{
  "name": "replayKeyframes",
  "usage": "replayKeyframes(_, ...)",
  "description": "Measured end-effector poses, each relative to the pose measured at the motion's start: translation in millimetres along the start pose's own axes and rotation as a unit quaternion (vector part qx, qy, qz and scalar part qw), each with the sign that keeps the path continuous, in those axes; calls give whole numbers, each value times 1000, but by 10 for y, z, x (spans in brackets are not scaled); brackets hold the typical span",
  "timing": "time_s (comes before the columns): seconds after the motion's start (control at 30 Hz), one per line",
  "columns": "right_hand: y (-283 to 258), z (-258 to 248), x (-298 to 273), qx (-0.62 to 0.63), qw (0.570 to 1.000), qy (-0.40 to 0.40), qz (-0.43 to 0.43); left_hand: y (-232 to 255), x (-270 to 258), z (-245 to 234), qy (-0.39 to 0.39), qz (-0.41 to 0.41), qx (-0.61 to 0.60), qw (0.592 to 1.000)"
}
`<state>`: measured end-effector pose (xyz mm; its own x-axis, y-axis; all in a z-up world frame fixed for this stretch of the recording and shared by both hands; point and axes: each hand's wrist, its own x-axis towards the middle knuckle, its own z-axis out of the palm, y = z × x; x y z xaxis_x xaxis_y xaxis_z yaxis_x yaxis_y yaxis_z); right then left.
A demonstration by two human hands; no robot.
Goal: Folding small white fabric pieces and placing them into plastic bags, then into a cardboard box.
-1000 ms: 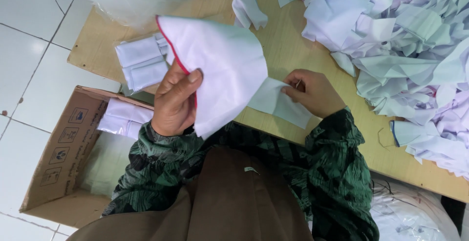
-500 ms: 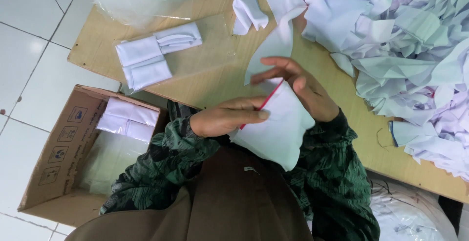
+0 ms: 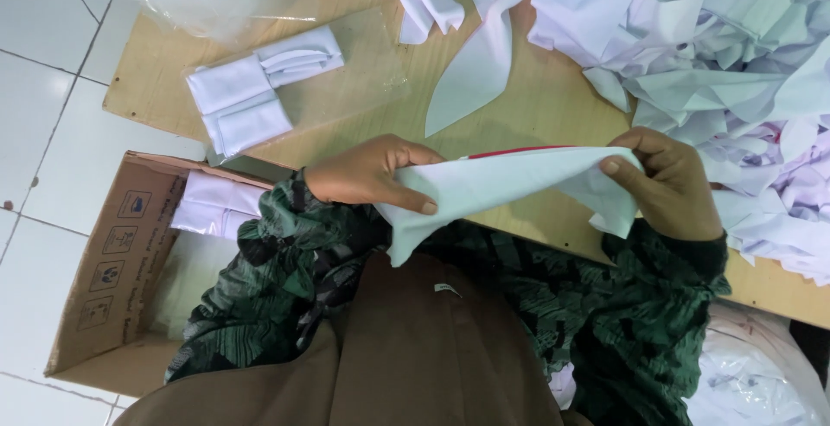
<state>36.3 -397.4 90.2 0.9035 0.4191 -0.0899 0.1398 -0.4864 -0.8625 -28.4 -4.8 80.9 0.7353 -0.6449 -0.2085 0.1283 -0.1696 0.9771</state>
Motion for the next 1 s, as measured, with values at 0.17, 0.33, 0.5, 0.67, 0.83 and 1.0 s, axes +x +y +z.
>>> replayKeyframes(0.17, 43, -252, -419, -62, 996, 2, 60, 47, -75, -223, 46, -61, 86, 993)
replayKeyframes(0.33, 49, -162, -430, -153, 972, -17, 177, -51, 63, -317, 156, -37, 176, 971)
replayKeyframes(0.5, 300, -127, -347, -248, 938, 7, 242, -264, 266, -336, 275, -43, 330, 902)
replayKeyframes(0.67, 303, -253, -496, -213, 935, 52, 279, -214, 174, -384, 291, -75, 352, 886)
replayKeyframes(0.83, 552, -407, -742, -244, 912, 54, 326, -143, -8, -479, 260, -155, 358, 883)
replayKeyframes(1.0, 607, -403, -961, -138, 947, 132, 258, -117, -13, -474, 300, -59, 299, 904)
